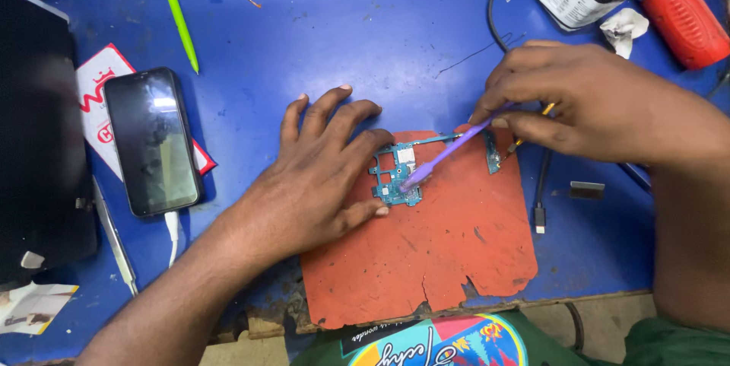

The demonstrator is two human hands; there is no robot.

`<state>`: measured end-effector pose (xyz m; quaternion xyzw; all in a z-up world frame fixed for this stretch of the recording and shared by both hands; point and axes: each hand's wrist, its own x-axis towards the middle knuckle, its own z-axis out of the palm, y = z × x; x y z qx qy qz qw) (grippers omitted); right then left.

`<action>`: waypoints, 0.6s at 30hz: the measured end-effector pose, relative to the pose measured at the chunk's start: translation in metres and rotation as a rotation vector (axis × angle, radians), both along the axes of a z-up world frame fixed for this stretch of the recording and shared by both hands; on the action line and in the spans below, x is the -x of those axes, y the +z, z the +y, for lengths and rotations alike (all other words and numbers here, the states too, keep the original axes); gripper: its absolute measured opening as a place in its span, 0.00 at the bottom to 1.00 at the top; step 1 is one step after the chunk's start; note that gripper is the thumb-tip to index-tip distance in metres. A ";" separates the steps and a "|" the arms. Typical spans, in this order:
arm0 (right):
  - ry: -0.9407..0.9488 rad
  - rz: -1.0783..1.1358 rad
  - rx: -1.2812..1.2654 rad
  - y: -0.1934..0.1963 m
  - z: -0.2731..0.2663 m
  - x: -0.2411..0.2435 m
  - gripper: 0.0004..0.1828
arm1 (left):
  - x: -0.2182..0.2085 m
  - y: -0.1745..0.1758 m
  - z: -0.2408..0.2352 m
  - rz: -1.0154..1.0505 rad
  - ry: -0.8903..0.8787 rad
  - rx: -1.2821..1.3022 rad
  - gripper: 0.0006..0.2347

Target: The person uses a purple toothbrush to scrub a small green circuit board placed on a red mat. The person holds the board with the left hand and brushes with the right hand, repeatedly scrubbing different areas of the board.

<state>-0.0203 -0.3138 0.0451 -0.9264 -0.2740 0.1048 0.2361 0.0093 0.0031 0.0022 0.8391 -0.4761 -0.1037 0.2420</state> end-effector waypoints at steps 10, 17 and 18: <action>-0.183 0.180 0.112 0.007 0.019 0.000 0.14 | 0.001 0.004 -0.003 -0.020 0.008 -0.024 0.31; -0.107 0.194 0.189 0.015 0.023 0.002 0.10 | 0.001 0.003 -0.002 -0.029 0.008 -0.036 0.30; -0.090 0.196 0.171 0.018 0.023 0.002 0.10 | 0.000 0.004 -0.002 -0.028 0.006 -0.038 0.29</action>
